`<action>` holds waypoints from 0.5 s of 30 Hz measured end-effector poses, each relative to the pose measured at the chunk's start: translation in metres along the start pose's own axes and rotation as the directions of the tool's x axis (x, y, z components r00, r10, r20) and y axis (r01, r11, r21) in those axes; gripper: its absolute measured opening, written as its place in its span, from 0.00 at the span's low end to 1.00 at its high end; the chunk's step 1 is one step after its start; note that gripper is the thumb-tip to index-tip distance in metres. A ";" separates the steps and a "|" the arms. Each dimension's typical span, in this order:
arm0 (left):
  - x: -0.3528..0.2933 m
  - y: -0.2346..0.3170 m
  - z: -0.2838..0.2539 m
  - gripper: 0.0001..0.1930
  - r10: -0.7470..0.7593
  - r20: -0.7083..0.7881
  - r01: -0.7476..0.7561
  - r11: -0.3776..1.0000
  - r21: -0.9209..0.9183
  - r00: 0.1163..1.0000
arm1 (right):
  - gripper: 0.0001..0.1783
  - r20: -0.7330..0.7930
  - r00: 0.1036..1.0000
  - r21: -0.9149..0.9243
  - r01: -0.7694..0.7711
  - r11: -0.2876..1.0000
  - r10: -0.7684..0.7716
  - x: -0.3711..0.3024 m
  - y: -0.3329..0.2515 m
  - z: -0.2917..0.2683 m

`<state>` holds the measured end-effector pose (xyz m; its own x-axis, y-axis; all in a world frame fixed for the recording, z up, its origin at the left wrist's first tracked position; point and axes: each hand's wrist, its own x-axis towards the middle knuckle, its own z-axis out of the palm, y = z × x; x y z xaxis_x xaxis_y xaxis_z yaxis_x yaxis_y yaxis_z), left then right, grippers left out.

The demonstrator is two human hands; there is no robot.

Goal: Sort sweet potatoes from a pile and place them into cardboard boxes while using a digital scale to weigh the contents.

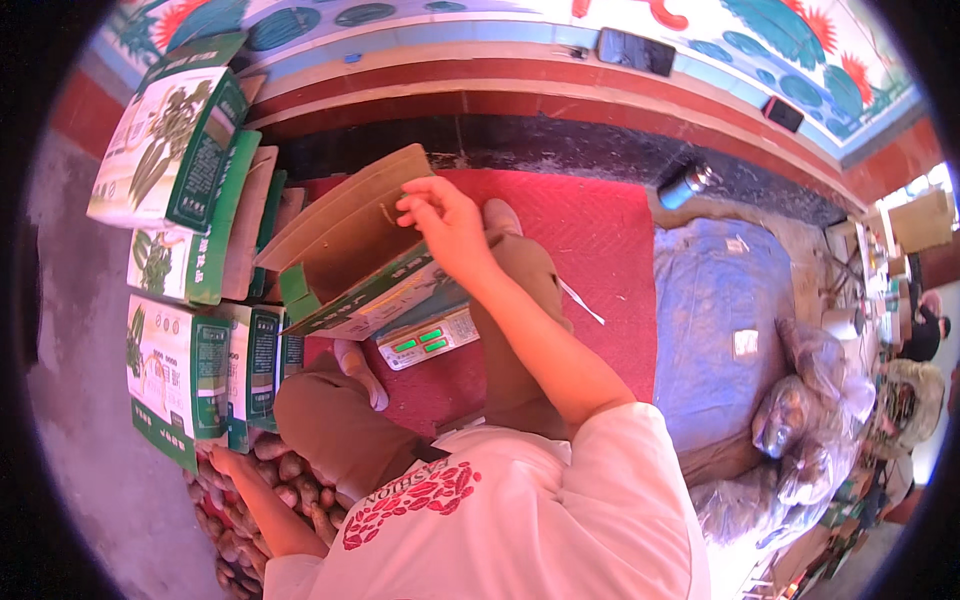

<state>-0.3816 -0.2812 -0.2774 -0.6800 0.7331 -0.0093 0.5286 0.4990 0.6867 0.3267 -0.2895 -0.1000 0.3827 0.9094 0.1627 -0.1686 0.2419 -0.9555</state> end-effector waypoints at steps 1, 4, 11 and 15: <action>-0.022 0.023 0.025 0.22 -0.135 -0.036 0.125 0.973 -0.195 0.990 | 0.11 0.001 1.000 -0.021 0.008 1.000 -0.008 -0.002 0.001 -0.006; -0.032 -0.024 0.005 0.22 -0.442 -0.156 0.285 0.771 -0.570 0.883 | 0.10 0.034 0.999 0.036 0.014 0.999 -0.015 0.003 0.009 0.004; -0.090 -0.018 0.034 0.16 -0.062 0.078 0.085 0.939 -0.334 0.995 | 0.11 0.065 0.996 -0.165 -0.053 0.985 0.064 0.000 -0.019 -0.002; -0.160 -0.087 0.085 0.12 0.028 0.112 -0.030 0.999 0.023 0.993 | 0.10 0.220 0.975 -0.225 0.012 0.974 0.039 0.012 -0.018 0.019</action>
<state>-0.2750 -0.4027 -0.3976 -0.6040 0.7937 -0.0716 0.5605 0.4869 0.6699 0.3174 -0.2762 -0.0760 0.1671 0.9701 0.1758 0.0446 0.1707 -0.9843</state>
